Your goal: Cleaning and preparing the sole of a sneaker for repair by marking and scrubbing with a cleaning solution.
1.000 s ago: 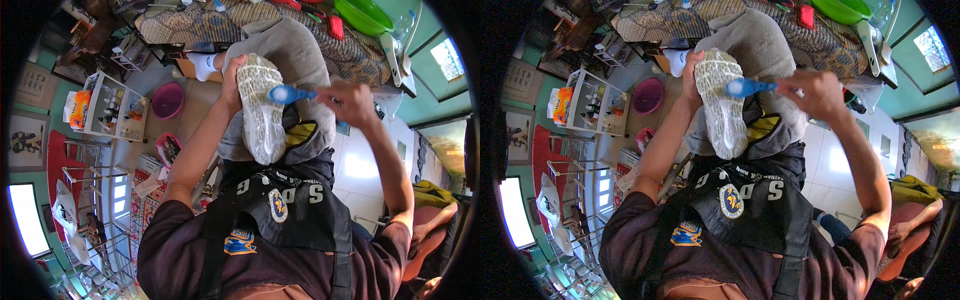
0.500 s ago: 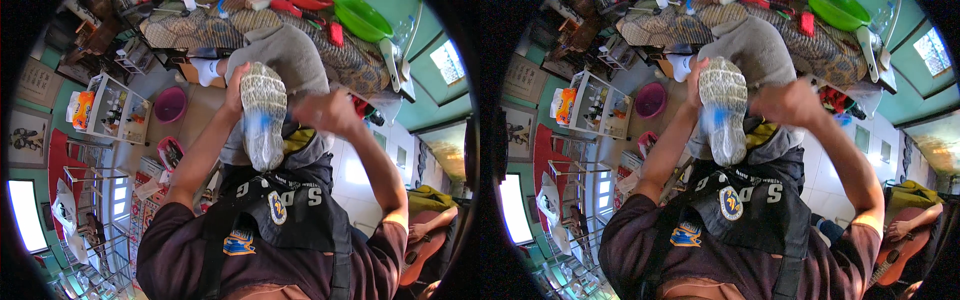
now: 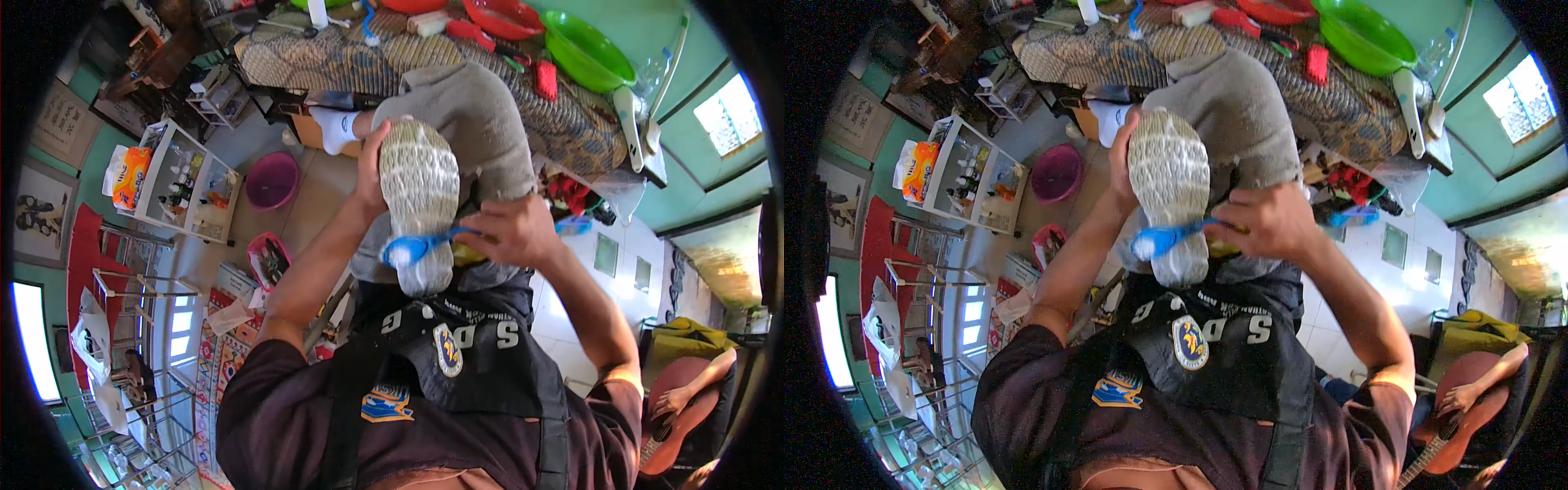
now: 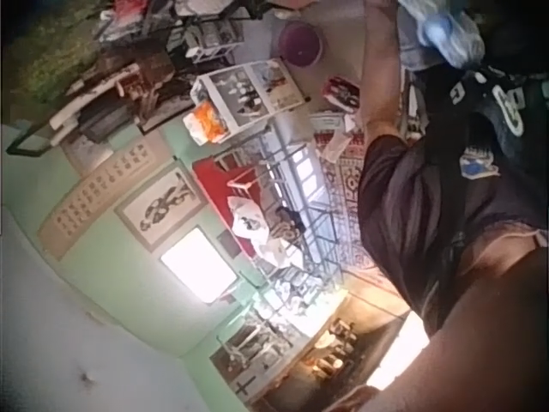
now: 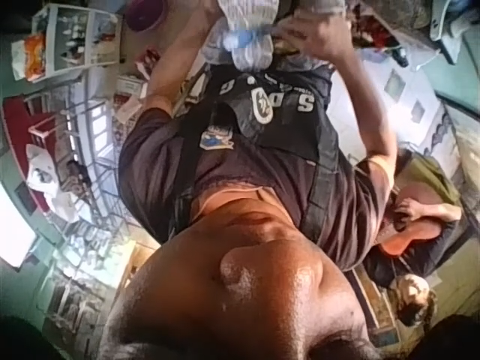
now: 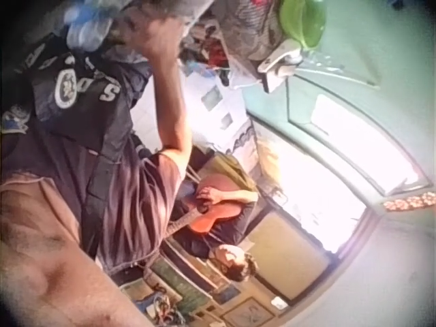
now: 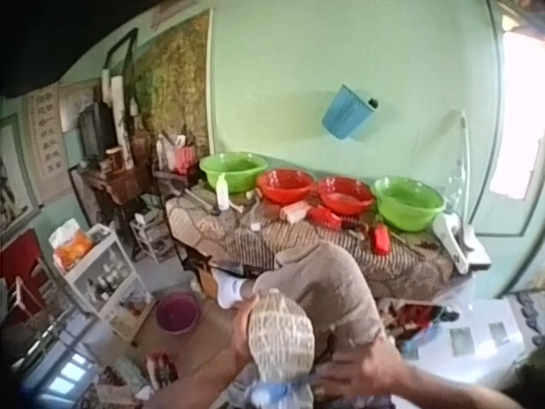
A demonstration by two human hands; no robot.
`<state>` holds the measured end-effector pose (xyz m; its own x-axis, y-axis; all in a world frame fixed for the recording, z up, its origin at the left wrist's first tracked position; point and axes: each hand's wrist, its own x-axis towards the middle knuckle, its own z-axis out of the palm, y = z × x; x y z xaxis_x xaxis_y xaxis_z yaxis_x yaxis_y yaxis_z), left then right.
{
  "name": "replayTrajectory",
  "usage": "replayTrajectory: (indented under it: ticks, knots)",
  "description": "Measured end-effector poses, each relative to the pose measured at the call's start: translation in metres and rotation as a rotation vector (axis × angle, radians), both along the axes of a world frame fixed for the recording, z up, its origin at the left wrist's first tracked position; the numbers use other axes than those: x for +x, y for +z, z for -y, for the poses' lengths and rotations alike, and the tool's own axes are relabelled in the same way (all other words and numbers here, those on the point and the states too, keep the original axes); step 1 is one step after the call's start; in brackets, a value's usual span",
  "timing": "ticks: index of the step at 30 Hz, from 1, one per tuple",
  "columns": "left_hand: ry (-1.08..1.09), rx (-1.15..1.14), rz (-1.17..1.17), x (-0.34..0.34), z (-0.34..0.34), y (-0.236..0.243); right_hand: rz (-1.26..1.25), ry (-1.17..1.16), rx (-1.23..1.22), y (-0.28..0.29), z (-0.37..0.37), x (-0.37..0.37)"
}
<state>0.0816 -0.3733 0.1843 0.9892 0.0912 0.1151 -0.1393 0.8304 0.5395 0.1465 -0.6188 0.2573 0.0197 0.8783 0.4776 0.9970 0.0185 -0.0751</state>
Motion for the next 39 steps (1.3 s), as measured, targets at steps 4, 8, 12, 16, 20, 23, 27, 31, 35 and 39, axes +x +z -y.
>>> replayTrajectory:
  ticks: [4,8,12,16,20,23,27,31,35,39]
  knots:
    - [0.161,0.093,-0.026,-0.004,0.002,-0.004,-0.202,-0.653,0.21,0.012,-0.006,-0.001]
    - [0.227,0.056,-0.015,-0.002,0.005,-0.009,-0.029,-0.152,0.026,0.014,0.003,-0.009]
    - [0.184,0.175,-0.159,-0.001,0.001,-0.004,-0.192,-0.564,-0.004,0.007,0.018,-0.002]
    - [-0.024,0.383,0.049,-0.003,-0.007,0.006,-0.267,-0.293,-0.106,0.002,0.03,0.004]
    - [-0.148,0.147,0.119,-0.009,-0.003,0.001,-0.242,-0.352,0.026,-0.013,0.032,-0.002]
    - [0.138,0.288,-0.019,-0.011,-0.003,0.0,-0.416,-0.504,0.12,-0.029,0.03,-0.014]
    - [0.418,0.129,0.013,-0.014,-0.015,0.008,-0.471,-0.398,0.18,-0.056,0.031,-0.039]
    - [0.961,0.582,0.169,-0.018,-0.023,0.017,-0.662,-0.75,0.244,-0.069,0.031,-0.053]
    - [0.905,0.65,0.299,-0.019,-0.015,0.014,-0.647,-0.528,0.146,-0.068,0.024,-0.058]
    - [0.989,0.772,0.256,-0.019,-0.012,0.013,-0.656,-0.586,0.24,-0.058,0.014,-0.048]
